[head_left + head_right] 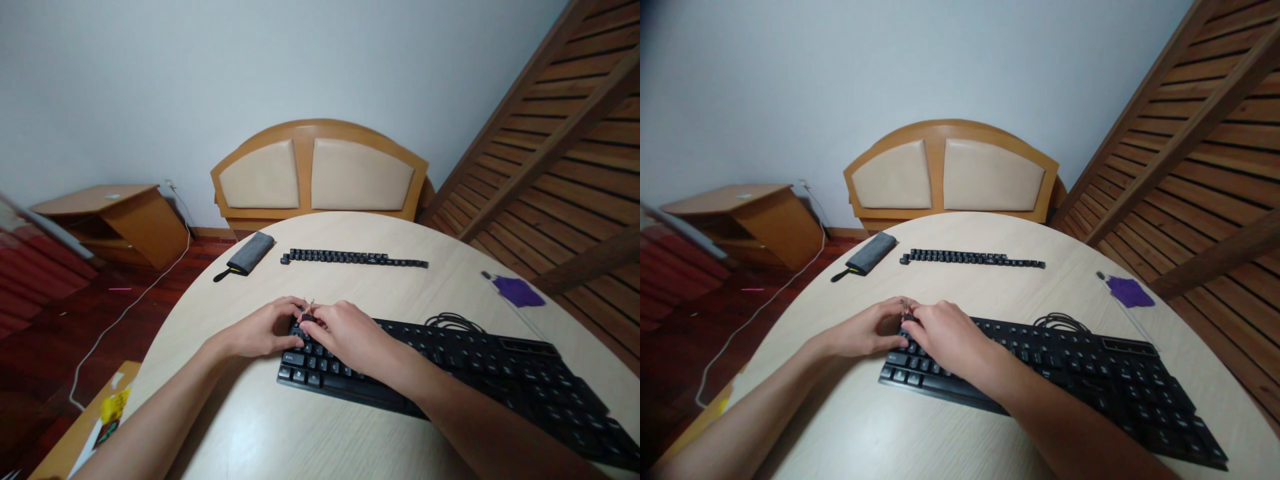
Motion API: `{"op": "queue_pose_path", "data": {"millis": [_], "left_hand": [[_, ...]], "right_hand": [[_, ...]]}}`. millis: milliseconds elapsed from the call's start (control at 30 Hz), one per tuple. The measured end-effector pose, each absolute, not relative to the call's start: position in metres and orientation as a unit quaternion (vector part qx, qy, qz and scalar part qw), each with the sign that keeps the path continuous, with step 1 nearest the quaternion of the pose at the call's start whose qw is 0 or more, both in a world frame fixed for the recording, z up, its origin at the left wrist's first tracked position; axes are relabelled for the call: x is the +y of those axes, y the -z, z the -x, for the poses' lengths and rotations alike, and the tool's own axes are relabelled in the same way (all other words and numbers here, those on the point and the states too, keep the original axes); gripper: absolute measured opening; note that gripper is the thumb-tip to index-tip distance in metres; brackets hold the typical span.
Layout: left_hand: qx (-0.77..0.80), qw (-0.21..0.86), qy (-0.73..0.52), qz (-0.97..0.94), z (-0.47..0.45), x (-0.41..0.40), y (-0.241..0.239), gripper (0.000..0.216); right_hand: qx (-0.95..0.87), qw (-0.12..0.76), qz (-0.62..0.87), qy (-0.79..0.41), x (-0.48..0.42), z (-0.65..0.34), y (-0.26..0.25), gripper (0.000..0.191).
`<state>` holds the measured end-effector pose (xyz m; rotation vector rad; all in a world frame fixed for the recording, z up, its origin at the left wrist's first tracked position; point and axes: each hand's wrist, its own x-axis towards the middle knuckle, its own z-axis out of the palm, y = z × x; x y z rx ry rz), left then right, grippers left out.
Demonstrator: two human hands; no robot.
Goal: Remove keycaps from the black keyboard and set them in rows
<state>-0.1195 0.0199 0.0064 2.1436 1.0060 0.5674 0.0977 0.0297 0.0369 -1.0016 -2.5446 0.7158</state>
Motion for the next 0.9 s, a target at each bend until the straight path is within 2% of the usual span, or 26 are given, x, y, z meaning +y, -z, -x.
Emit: {"op": "queue_pose_path", "data": {"millis": [200,367,567,767,900], "left_hand": [[0.382,0.342,-0.232,-0.827,0.117,0.019,-0.008,0.027],[0.391,0.326,-0.233,-0.828,0.115,0.017,-0.010,0.018],[0.394,0.327,-0.232,-0.827,0.114,0.016,-0.011,0.018],[0.396,0.335,-0.233,-0.822,0.115,0.016,-0.007,0.017],[0.402,0.337,-0.243,-0.816,0.113,0.017,-0.004,0.015]], "right_hand": [[-0.895,0.221,0.288,-0.259,0.041,-0.101,-0.018,0.028],[-0.855,0.275,0.316,-0.307,0.043,-0.102,-0.003,0.026],[-0.845,0.274,0.336,-0.314,0.040,-0.101,-0.004,0.029],[-0.772,0.289,0.353,-0.442,0.048,-0.101,0.002,0.031],[-0.748,0.307,0.343,-0.479,0.050,-0.101,0.008,0.031]]}}
